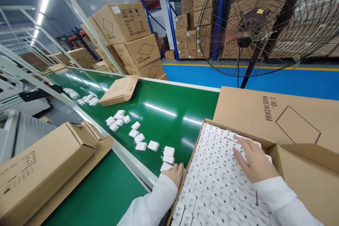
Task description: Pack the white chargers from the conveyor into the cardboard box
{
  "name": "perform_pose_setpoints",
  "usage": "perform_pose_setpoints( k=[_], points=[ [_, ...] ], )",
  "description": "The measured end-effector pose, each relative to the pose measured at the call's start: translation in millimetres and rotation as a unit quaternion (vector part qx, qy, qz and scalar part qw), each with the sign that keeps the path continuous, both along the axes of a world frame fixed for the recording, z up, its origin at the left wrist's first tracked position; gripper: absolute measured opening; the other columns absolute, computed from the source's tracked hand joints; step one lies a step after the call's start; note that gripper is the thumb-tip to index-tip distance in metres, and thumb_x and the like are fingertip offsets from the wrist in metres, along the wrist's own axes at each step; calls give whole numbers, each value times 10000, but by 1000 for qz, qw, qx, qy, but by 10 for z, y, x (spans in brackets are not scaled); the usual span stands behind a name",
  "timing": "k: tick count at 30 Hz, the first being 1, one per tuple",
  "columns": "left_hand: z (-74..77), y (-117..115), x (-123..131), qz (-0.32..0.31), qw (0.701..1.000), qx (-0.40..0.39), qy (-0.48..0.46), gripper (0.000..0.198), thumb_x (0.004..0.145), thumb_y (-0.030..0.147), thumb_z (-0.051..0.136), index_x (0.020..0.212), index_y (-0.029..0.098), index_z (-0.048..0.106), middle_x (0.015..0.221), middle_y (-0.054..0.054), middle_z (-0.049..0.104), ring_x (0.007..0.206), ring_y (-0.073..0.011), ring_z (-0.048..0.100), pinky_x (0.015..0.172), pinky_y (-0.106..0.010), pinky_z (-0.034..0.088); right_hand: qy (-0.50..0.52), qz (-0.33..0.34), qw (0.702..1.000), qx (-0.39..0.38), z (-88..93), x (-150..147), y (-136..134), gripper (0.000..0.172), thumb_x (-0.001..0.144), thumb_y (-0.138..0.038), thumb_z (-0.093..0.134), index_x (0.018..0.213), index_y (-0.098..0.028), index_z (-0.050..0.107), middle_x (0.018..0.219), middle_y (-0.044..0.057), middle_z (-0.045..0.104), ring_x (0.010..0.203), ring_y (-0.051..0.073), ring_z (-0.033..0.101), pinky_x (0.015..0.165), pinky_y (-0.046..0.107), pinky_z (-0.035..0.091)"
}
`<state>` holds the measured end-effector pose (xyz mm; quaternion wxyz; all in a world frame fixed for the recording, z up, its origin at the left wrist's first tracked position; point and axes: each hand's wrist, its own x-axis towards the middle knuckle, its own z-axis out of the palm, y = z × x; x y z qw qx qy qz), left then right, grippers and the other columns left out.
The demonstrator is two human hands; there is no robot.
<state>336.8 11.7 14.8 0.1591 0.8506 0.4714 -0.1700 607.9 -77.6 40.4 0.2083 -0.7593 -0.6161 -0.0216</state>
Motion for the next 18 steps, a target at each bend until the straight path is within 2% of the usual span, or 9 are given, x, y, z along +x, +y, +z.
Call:
perform_pose_setpoints(
  k=[4,6,8,10,12,15,16,17,18],
  points=[
    [137,103,-117,8,999,23,-21,537,652,132,489,1187,142,443,991,-135,566,840,-298,582,618,-390,479,182,70,981,12,130,-694,-9,322,859,-378,349,1129,-242,461,1054,90,540,987,246,502,840,410,425],
    [278,86,-210,13,993,76,-91,556,610,162,512,1164,148,467,981,-110,577,876,-280,566,641,-364,489,280,96,955,13,211,-1001,-10,301,851,-381,371,1105,-270,488,1038,72,546,947,229,518,801,388,448],
    [452,-6,-287,-12,970,151,-192,516,616,194,505,1132,176,498,937,-76,594,877,-250,553,646,-324,492,397,100,912,-19,302,-1252,0,314,836,-419,392,1101,-283,494,1002,58,555,872,209,538,732,361,477],
    [634,-149,-330,-68,934,221,-271,517,622,206,496,1139,200,497,880,-55,603,808,-230,556,583,-301,486,540,89,834,-74,382,-1440,19,368,804,-481,433,1106,-279,489,950,46,561,804,193,549,640,333,498],
    [794,-302,-339,-114,903,271,-314,548,621,216,498,1169,211,481,851,-44,610,710,-217,562,483,-291,458,679,86,718,-127,440,-1569,34,416,745,-514,518,1081,-268,509,935,38,568,820,193,555,606,309,498],
    [941,-484,-293,-110,850,320,-403,512,688,251,496,1194,178,466,879,-50,628,651,-187,572,435,-274,427,818,93,544,-164,496,-1676,15,347,706,-444,600,1004,-266,577,904,24,609,874,190,561,696,307,468],
    [963,-528,-265,-96,825,336,-443,476,727,278,484,1187,156,471,883,-57,634,639,-177,573,440,-271,424,841,100,505,-166,507,-1698,-6,305,710,-411,599,979,-267,599,882,21,625,866,188,568,735,315,453],
    [975,-566,-233,-80,799,354,-480,436,765,317,464,1163,140,488,863,-63,642,623,-171,572,445,-273,419,850,106,489,-164,514,-1717,-31,262,723,-393,579,949,-268,620,848,21,638,849,188,577,759,324,443],
    [981,-600,-199,-63,772,373,-511,411,796,358,438,1129,129,511,817,-65,648,604,-171,571,449,-277,412,847,112,494,-158,516,-1734,-59,228,737,-390,553,905,-264,642,816,23,646,834,192,583,769,331,440]
  ],
)
